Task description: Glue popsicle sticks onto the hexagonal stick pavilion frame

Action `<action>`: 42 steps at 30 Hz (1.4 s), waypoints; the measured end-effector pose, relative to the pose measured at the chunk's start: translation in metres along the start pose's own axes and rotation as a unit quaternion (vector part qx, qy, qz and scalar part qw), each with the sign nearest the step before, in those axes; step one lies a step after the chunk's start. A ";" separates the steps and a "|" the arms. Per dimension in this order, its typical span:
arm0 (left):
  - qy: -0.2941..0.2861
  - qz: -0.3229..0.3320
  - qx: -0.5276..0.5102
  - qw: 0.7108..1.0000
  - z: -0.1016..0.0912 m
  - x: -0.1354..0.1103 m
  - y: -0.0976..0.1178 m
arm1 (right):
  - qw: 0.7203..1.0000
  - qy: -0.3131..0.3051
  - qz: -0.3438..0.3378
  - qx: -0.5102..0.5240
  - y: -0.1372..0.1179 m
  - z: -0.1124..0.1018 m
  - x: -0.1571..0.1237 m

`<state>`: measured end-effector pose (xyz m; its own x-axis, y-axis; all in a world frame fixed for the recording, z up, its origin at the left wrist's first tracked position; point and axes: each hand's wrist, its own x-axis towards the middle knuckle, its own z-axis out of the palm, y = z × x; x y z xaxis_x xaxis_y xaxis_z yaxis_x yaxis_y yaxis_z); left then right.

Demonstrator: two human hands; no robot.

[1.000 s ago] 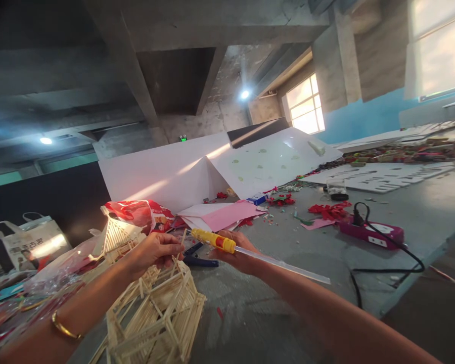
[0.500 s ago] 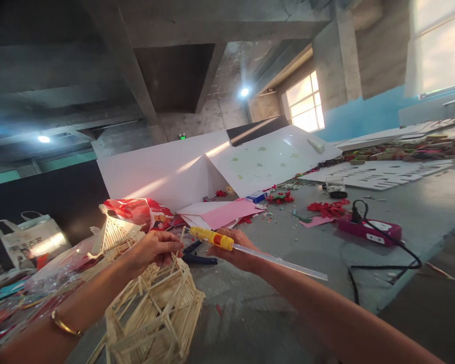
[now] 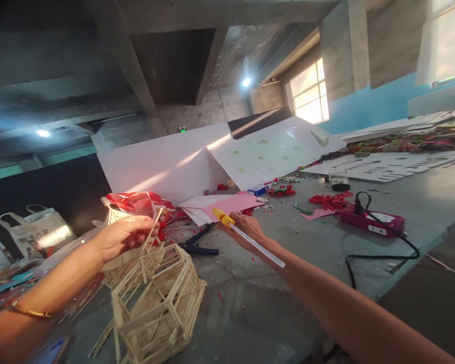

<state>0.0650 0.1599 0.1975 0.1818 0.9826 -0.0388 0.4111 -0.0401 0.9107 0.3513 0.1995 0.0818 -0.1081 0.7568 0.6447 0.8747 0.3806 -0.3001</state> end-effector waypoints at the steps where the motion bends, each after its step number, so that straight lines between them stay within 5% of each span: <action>1: 0.007 -0.013 0.010 1.000 -0.002 0.001 -0.002 | 1.000 -0.002 0.000 0.000 0.000 0.000 0.000; 14: 0.023 -0.002 0.272 0.962 0.015 0.026 -0.047 | 0.998 -0.026 -0.055 -0.002 -0.001 0.004 -0.003; 42: 0.017 0.021 0.330 0.944 0.014 0.038 -0.060 | 0.998 -0.041 -0.053 -0.003 0.000 0.006 -0.001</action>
<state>0.0593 0.1974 0.1354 0.1868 0.9823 0.0151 0.8727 -0.1730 0.4565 0.3488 0.2020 0.0772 -0.2388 0.7530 0.6132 0.8589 0.4584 -0.2284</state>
